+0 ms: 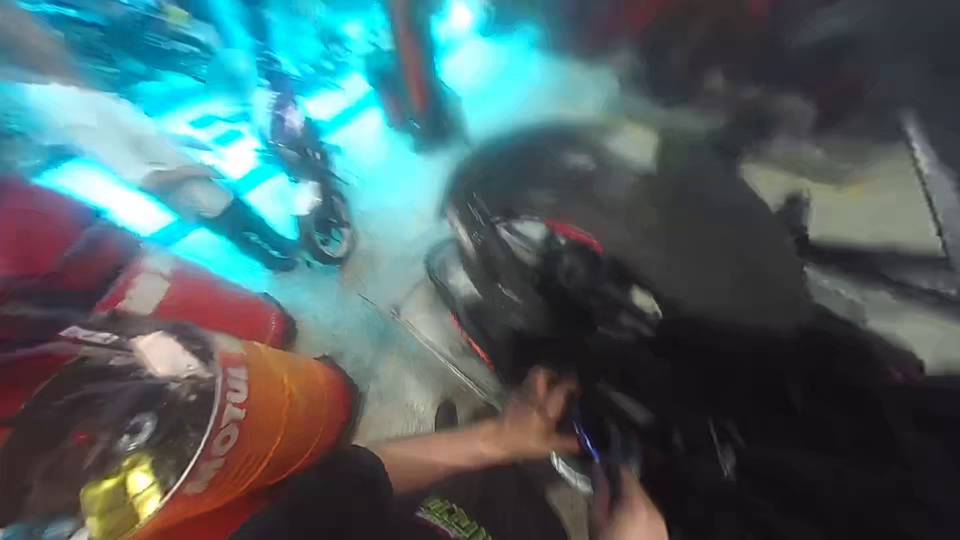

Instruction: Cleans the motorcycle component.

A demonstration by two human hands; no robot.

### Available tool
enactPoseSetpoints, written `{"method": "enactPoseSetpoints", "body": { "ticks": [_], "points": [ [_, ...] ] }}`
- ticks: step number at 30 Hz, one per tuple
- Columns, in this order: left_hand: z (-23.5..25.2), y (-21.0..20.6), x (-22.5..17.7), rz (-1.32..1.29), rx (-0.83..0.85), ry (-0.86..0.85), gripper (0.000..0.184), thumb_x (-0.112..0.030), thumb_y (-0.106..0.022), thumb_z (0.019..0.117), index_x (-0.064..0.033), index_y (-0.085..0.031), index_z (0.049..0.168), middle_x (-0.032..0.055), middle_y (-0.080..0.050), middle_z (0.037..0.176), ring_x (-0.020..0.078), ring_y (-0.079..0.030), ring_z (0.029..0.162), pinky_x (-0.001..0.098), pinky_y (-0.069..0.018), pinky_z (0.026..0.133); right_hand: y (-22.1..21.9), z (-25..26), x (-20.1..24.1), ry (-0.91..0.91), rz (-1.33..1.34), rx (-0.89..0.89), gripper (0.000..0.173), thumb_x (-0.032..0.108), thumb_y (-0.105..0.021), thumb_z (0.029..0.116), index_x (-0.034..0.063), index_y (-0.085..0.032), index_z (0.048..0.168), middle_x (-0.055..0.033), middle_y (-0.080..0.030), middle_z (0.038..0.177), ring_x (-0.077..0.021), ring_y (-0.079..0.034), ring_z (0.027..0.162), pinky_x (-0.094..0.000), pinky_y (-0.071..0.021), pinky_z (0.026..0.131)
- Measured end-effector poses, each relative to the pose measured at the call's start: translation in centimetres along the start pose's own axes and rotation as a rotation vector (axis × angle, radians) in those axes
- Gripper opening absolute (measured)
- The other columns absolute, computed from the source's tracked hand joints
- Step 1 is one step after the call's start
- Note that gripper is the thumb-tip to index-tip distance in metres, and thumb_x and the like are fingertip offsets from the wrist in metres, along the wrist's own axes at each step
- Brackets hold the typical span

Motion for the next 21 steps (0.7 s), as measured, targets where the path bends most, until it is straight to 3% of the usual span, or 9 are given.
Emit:
{"method": "enactPoseSetpoints", "body": {
  "ticks": [2, 6, 9, 15, 18, 21],
  "points": [
    [0.6, -0.9, 0.7, -0.009, -0.039, -0.058, 0.092, -0.052, -0.092, 0.063, -0.0108, -0.06, 0.139, 0.0254, -0.052, 0.142, 0.0314, -0.064, 0.118, 0.0452, -0.0621, 0.086, -0.2, -0.7, 0.1, -0.097, 0.03, 0.003, 0.027, 0.023, -0.06, 0.1007, 0.0055, -0.07, 0.118, -0.0177, -0.073, 0.09, -0.037, -0.072, 0.077, -0.0594, -0.0588, 0.067],
    [0.3, -2.5, 1.5, 0.001, -0.056, -0.062, 0.096, -0.054, -0.091, 0.0619, -0.0102, -0.059, 0.141, 0.0257, -0.051, 0.142, 0.0328, -0.065, 0.113, 0.0459, -0.0624, 0.079, -1.9, 0.1, -0.6, -0.082, 0.07, -0.086, 0.028, 0.023, -0.055, 0.1031, 0.009, -0.072, 0.12, -0.0102, -0.075, 0.104, -0.0253, -0.074, 0.088, -0.046, -0.0621, 0.075],
    [0.9, -1.4, 1.8, 0.0, -0.051, -0.073, 0.096, -0.056, -0.091, 0.0622, -0.0102, -0.059, 0.141, 0.0248, -0.051, 0.142, 0.0314, -0.065, 0.111, 0.0438, -0.063, 0.078, -1.8, -0.1, -0.6, -0.013, 0.068, -0.14, 0.028, 0.024, -0.055, 0.1033, 0.009, -0.073, 0.118, -0.0102, -0.074, 0.1, -0.0247, -0.073, 0.084, -0.0451, -0.061, 0.07],
    [0.2, -2.3, 2.0, -0.044, -0.048, -0.075, 0.099, -0.054, -0.092, 0.0593, -0.0139, -0.057, 0.143, 0.0214, -0.049, 0.143, 0.0284, -0.066, 0.11, 0.0426, -0.0634, 0.073, -2.4, -0.4, -0.7, 0.011, 0.081, -0.23, 0.026, 0.023, -0.057, 0.1025, 0.0099, -0.075, 0.117, -0.01, -0.074, 0.098, -0.0227, -0.073, 0.083, -0.0414, -0.0605, 0.07],
    [1.3, -1.4, 2.3, -0.074, -0.074, -0.107, 0.098, -0.059, -0.091, 0.0595, -0.0091, -0.06, 0.139, 0.0242, -0.051, 0.141, 0.0305, -0.063, 0.116, 0.0433, -0.0626, 0.082, -2.5, -1.1, -1.5, 0.002, 0.114, -0.24, 0.025, 0.021, -0.058, 0.1028, 0.0075, -0.074, 0.115, -0.0112, -0.075, 0.099, -0.0234, -0.073, 0.086, -0.0415, -0.0615, 0.074],
    [1.4, -1.4, 1.7, -0.118, -0.006, -0.083, 0.103, -0.056, -0.094, 0.0559, -0.0037, -0.059, 0.137, 0.0282, -0.048, 0.141, 0.0337, -0.058, 0.123, 0.0441, -0.0592, 0.092, -2.5, -0.3, -0.8, -0.039, 0.176, -0.211, 0.027, 0.025, -0.056, 0.1039, 0.0119, -0.075, 0.118, -0.0078, -0.076, 0.102, -0.0213, -0.074, 0.089, -0.0423, -0.0622, 0.076]
  ]
}}
Point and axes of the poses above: each hand's wrist, its own z-axis towards the middle knuckle, its own y-axis out of the back of the hand, x = y × z, the point moved 3 cm from there along z, towards the middle knuckle
